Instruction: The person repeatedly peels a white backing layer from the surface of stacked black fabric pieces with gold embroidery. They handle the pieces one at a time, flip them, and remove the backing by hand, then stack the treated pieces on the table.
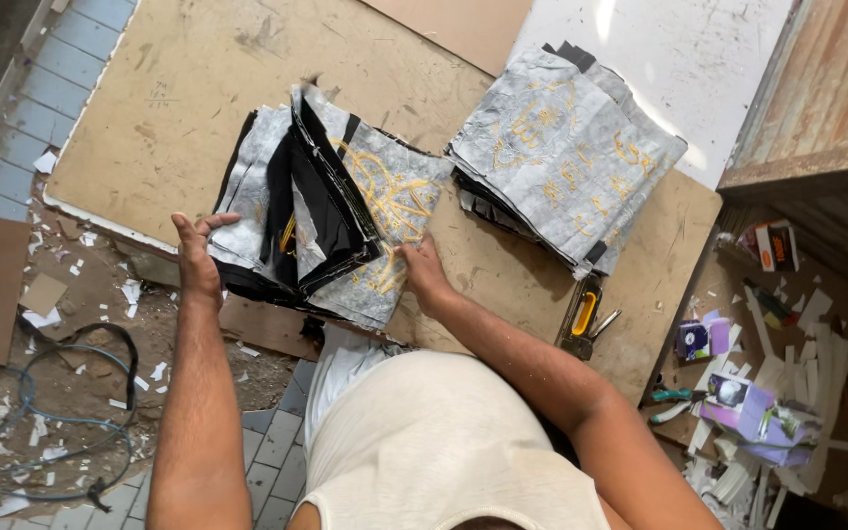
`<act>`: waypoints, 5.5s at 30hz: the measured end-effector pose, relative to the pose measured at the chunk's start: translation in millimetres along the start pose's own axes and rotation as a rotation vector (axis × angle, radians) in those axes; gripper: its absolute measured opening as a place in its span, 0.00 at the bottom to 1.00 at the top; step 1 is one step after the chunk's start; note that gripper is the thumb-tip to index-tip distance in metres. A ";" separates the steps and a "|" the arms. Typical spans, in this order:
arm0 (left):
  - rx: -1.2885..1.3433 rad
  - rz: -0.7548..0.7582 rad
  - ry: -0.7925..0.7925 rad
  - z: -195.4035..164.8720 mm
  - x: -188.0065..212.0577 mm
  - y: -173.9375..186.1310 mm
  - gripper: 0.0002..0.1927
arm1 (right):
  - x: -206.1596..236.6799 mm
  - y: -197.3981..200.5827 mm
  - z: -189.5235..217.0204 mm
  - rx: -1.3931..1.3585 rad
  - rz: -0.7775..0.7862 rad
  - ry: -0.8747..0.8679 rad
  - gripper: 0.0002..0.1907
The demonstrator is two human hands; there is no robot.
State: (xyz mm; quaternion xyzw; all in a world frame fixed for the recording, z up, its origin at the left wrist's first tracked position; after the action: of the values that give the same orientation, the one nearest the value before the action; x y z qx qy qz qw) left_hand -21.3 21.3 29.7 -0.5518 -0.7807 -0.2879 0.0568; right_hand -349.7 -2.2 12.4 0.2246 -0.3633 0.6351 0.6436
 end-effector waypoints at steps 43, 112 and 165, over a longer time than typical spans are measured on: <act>-0.913 -0.222 -0.297 -4.1 8.2 -76.2 0.43 | 9.7 274.1 147.7 0.461 -1.186 0.446 0.39; -1.096 -0.391 -0.613 -1.3 -29.1 -15.8 0.39 | 14.4 -101.1 76.7 -0.480 0.326 0.150 0.30; 0.922 0.396 0.404 -18.1 -31.2 -38.8 0.39 | -8.4 -28.1 -16.7 0.309 0.044 0.593 0.22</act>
State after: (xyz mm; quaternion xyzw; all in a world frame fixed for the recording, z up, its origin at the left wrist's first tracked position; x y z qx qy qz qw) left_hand -48.1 -22.6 17.0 -0.5400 -0.6805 0.0007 0.4952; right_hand -318.5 2.2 0.2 0.1172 -0.0645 0.7341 0.6658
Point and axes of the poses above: each hand's wrist, its own x-axis away from the middle knuckle, its own y-axis out of the back of the hand, z = x × y, the point moved 2 cm from there along -x, towards the middle knuckle, and after that the axes turned 13 degrees about -x, right-handed, at the moved point
